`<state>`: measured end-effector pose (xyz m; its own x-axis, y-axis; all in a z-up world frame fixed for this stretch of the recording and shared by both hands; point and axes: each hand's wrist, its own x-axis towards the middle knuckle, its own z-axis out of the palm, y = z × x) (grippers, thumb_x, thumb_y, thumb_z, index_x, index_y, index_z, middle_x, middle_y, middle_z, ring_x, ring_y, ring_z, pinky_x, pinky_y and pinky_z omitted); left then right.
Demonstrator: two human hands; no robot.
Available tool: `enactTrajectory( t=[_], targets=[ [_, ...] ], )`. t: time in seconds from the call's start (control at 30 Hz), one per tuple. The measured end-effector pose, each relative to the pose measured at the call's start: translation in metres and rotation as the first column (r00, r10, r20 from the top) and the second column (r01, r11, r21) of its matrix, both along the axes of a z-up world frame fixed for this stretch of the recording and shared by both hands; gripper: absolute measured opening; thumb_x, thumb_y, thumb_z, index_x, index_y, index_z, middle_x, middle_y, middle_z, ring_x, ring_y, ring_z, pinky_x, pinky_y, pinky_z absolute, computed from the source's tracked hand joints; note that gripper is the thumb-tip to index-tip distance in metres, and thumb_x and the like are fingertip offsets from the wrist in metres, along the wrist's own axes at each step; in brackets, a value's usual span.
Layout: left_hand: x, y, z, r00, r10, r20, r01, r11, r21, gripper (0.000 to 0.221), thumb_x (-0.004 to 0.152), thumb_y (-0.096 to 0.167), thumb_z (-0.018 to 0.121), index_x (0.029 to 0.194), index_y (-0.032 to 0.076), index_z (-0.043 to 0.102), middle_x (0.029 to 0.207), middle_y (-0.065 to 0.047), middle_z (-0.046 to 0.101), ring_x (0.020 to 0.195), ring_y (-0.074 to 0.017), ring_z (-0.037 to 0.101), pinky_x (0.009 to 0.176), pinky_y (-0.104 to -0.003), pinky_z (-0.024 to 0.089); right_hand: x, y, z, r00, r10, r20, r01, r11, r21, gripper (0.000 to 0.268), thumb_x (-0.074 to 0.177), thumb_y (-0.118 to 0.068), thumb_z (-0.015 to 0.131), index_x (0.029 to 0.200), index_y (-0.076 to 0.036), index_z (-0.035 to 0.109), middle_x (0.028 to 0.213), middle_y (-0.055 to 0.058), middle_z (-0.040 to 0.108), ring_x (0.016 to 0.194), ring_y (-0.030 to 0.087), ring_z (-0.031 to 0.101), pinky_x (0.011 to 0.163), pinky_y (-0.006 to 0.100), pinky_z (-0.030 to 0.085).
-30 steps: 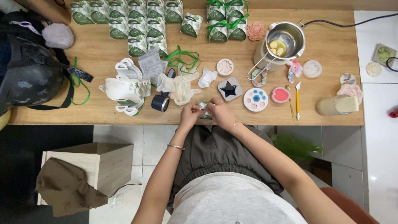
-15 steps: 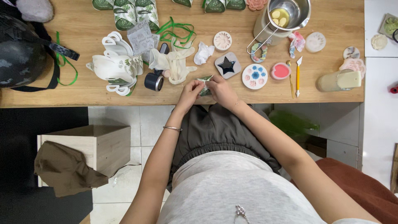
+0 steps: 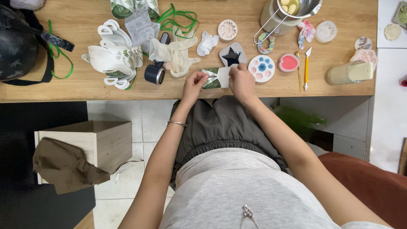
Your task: The person packages wax items by placing small flower-shaped pieces into plastic bags, checking printed slips, and arranging small green-wrapped boxes on a wooden table.
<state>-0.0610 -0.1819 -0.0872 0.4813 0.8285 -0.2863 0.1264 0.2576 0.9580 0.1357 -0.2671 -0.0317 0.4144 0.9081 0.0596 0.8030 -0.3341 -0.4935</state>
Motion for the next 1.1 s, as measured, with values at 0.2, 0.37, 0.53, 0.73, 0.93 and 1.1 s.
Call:
enactTrajectory(
  t=[0.2, 0.37, 0.53, 0.73, 0.93, 1.1],
  targets=[
    [0.001, 0.0, -0.004, 0.998, -0.011, 0.065, 0.013, 0.999, -0.033, 0.015, 0.1, 0.025, 0.069, 0.099, 0.01, 0.068, 0.077, 0.009, 0.058, 0.068, -0.0005, 0.05, 0.058, -0.02, 0.043, -0.022, 0.012, -0.014, 0.974, 0.145, 0.172, -0.166, 0.98, 0.112, 0.019, 0.085, -0.02, 0.076, 0.101, -0.009, 0.074, 0.108, 0.018, 0.058, 0.108, 0.04, 0.054, 0.088, 0.05, 0.048],
    [-0.001, -0.002, -0.007, 0.998, -0.002, 0.068, 0.002, 1.0, 0.007, 0.014, 0.1, 0.02, 0.069, 0.097, 0.006, 0.067, 0.075, 0.006, 0.06, 0.066, -0.0019, 0.052, 0.058, -0.021, 0.044, -0.021, 0.028, -0.035, 0.996, 0.009, -0.088, -0.018, 0.995, -0.102, 0.027, 0.092, -0.031, 0.074, 0.097, -0.005, 0.072, 0.121, 0.022, 0.051, 0.119, 0.044, 0.044, 0.098, 0.052, 0.042],
    [0.0, -0.005, -0.002, 0.997, -0.001, 0.079, -0.001, 1.0, 0.024, 0.015, 0.099, 0.019, 0.07, 0.098, 0.004, 0.067, 0.075, 0.003, 0.061, 0.064, -0.0045, 0.053, 0.058, -0.022, 0.044, -0.024, 0.031, -0.039, 0.983, -0.029, -0.18, 0.009, 0.994, -0.113, 0.029, 0.094, -0.033, 0.072, 0.099, -0.005, 0.069, 0.125, 0.022, 0.05, 0.124, 0.043, 0.042, 0.102, 0.054, 0.039],
    [-0.012, -0.008, 0.027, 0.997, 0.035, -0.068, -0.004, 0.914, 0.406, 0.046, 0.09, 0.021, 0.084, 0.124, 0.006, 0.058, 0.107, -0.009, 0.054, 0.095, -0.0207, 0.052, 0.08, -0.03, 0.05, -0.042, 0.023, 0.0, 0.989, 0.128, -0.081, -0.127, 0.992, 0.012, 0.017, 0.091, -0.027, 0.073, 0.099, -0.011, 0.073, 0.136, 0.022, 0.049, 0.133, 0.047, 0.035, 0.101, 0.062, 0.032],
    [-0.027, -0.008, 0.031, 0.964, 0.061, -0.258, 0.089, 0.841, 0.533, 0.048, 0.077, 0.015, 0.088, 0.108, 0.004, 0.054, 0.107, -0.015, 0.052, 0.102, -0.0331, 0.05, 0.086, -0.041, 0.049, -0.031, 0.011, 0.039, 0.977, 0.163, 0.136, -0.171, 0.984, 0.048, 0.025, 0.079, -0.019, 0.077, 0.104, -0.02, 0.078, 0.132, 0.022, 0.052, 0.131, 0.044, 0.037, 0.101, 0.061, 0.031],
    [-0.045, -0.004, 0.026, 0.941, 0.093, -0.325, 0.052, 0.91, 0.411, 0.03, 0.085, -0.006, 0.065, 0.111, 0.006, 0.058, 0.11, -0.014, 0.053, 0.097, -0.0285, 0.056, 0.084, -0.038, 0.051, -0.008, 0.005, 0.03, 0.987, 0.112, 0.117, -0.099, 0.989, -0.112, 0.016, 0.089, -0.019, 0.076, 0.105, -0.023, 0.08, 0.107, 0.01, 0.067, 0.112, 0.033, 0.061, 0.092, 0.051, 0.046]
  ],
)
